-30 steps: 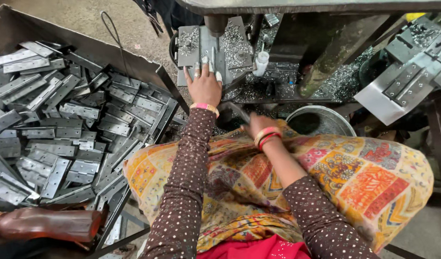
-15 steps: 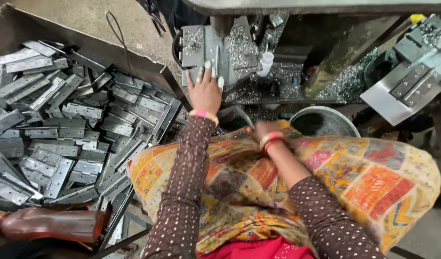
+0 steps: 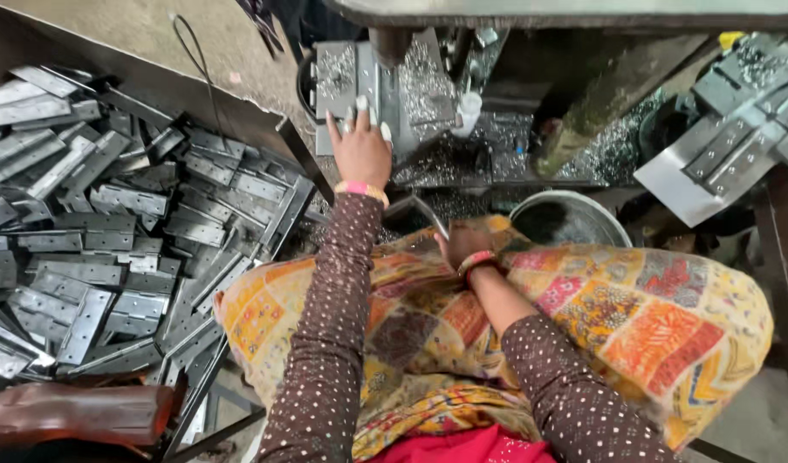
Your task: The person sits on the floor and repeatedly picks up metal brackets from a bin, places them under a drill press, and operates the machine to drill holes. After each cycle, the processed bracket is returned to the bin.
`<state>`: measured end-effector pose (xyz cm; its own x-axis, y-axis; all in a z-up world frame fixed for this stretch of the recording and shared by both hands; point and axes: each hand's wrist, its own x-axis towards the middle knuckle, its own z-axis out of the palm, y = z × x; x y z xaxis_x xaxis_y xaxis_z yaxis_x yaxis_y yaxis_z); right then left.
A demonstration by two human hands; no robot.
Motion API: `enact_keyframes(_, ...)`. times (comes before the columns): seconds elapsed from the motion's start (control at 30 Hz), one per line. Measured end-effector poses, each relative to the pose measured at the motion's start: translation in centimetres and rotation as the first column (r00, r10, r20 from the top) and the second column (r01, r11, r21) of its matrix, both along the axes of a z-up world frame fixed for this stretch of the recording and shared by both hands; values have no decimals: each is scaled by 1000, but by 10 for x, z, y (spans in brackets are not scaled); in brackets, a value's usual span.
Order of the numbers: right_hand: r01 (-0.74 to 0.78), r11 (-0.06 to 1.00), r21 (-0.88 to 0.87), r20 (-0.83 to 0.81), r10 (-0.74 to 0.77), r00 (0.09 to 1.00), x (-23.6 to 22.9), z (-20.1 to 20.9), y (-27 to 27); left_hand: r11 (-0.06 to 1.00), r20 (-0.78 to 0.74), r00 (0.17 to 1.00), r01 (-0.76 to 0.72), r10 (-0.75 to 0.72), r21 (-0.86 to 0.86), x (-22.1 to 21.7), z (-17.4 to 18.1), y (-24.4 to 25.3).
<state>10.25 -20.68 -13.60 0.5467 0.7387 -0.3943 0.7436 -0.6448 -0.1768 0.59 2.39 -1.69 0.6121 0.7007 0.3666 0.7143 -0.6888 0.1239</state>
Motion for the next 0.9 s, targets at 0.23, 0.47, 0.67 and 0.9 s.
enact_keyframes(0.23, 27, 998, -58, -171, -36, 985, 5, 94, 29, 997, 61, 998, 30, -35, 69, -6, -1, -8)
enact_keyframes(0.47, -8, 999, -34, -85, 5, 996, 6, 73, 20, 995, -4, 1000, 16, -16, -95, 19, 1, 10)
enact_keyframes(0.67, -78, 991, 107, 83, 70, 994, -1, -9, 2, 999, 1, 1000, 25, -25, 29, 16, -3, 13)
enact_keyframes(0.9, 50, 996, -71, -148, -60, 987, 6, 74, 27, 999, -37, 998, 41, -42, -29, 7, 7, 3)
